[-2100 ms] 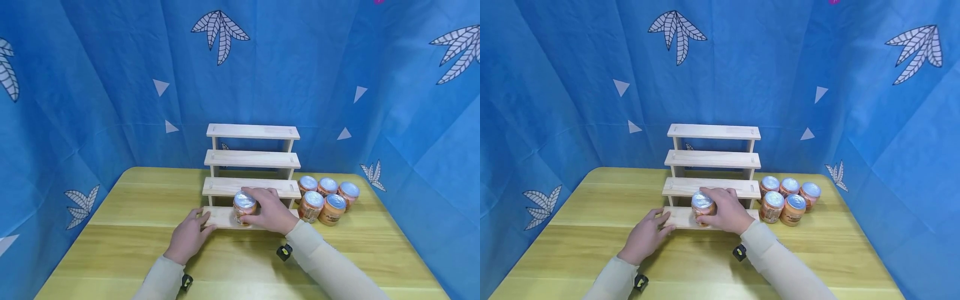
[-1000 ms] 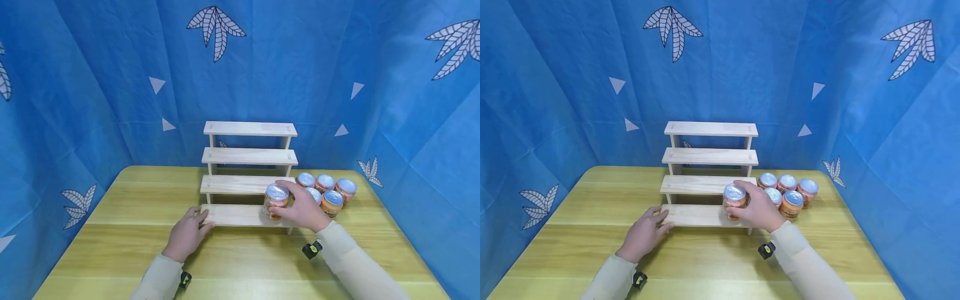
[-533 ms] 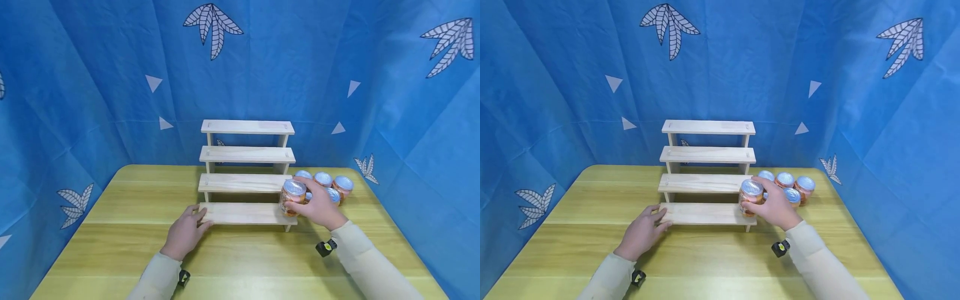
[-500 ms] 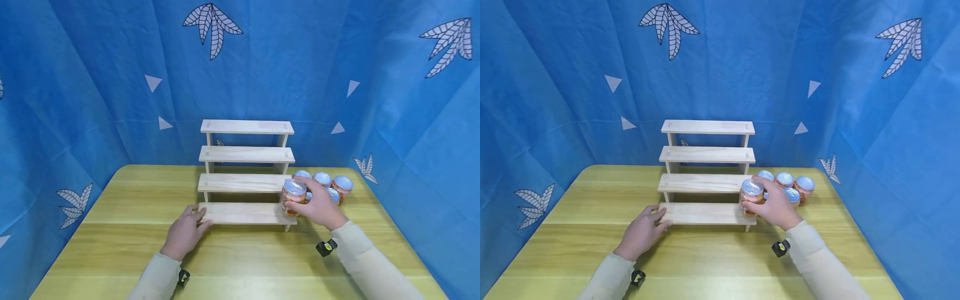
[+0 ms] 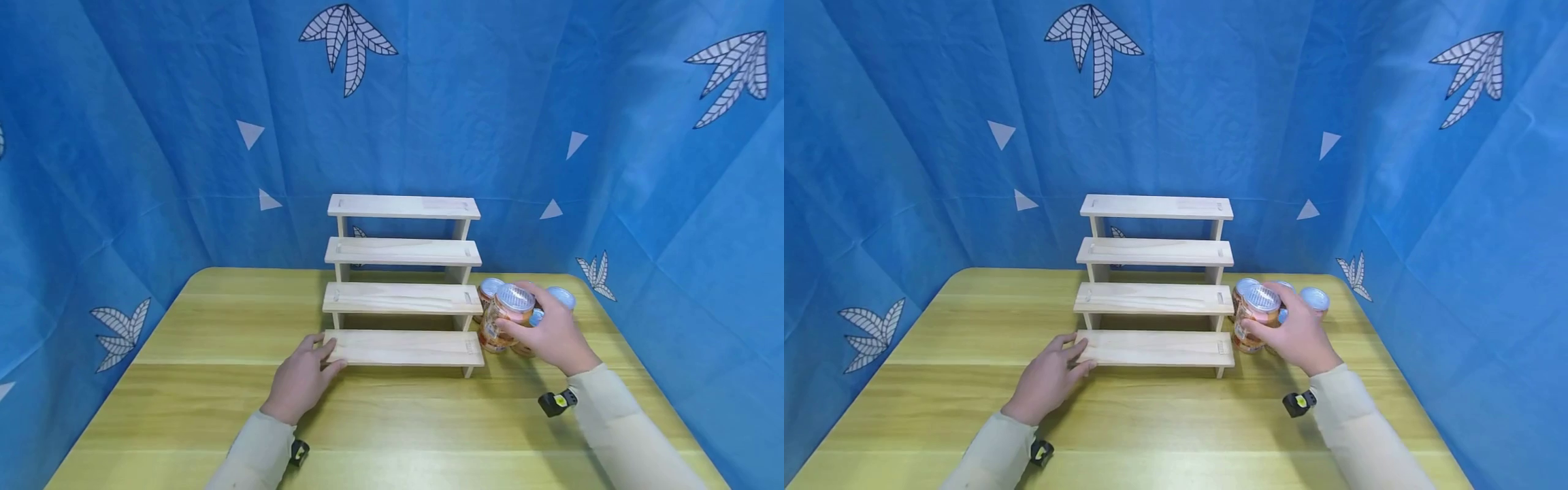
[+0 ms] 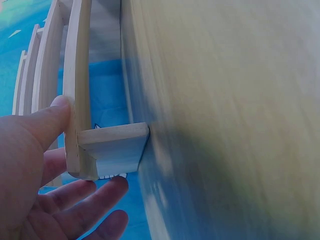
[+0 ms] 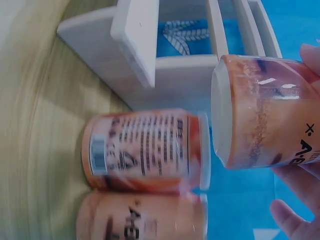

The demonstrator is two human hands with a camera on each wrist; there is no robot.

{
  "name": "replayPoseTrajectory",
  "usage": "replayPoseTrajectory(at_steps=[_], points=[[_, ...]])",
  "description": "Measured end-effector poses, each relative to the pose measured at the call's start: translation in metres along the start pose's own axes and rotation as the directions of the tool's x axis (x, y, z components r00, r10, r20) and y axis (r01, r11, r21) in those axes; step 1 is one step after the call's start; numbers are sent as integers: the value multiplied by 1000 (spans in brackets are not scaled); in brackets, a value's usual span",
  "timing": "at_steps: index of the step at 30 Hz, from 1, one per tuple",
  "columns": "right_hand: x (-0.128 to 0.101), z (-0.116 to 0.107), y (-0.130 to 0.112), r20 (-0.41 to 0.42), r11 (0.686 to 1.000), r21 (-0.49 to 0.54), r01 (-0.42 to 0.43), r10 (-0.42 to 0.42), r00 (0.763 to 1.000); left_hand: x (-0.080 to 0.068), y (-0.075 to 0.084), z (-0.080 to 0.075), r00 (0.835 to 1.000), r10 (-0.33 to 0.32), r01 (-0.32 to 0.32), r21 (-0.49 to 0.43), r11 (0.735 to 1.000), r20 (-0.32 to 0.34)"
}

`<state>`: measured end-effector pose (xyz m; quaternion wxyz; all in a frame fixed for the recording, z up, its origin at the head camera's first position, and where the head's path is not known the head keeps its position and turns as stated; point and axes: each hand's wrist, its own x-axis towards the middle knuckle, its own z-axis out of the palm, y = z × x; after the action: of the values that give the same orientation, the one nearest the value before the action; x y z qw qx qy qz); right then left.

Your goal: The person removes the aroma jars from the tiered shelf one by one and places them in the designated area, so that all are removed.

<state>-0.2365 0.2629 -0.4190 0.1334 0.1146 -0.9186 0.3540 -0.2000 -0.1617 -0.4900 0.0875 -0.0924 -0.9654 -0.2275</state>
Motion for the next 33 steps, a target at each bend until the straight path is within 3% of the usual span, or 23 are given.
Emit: replayPoseTrajectory(at_steps=[12, 20, 33], points=[[-8, -22, 23, -82, 1000, -4, -27, 27, 996, 0, 0, 0, 1000, -1, 1, 11, 1000, 2], [-9, -29, 39, -184, 998, -60, -21, 10, 983, 1, 1, 0, 1000, 5, -5, 17, 1000, -5], [-20, -56, 63, -226, 978, -96, -185, 160, 961, 0, 2, -2, 1000, 0, 0, 15, 1000, 8]])
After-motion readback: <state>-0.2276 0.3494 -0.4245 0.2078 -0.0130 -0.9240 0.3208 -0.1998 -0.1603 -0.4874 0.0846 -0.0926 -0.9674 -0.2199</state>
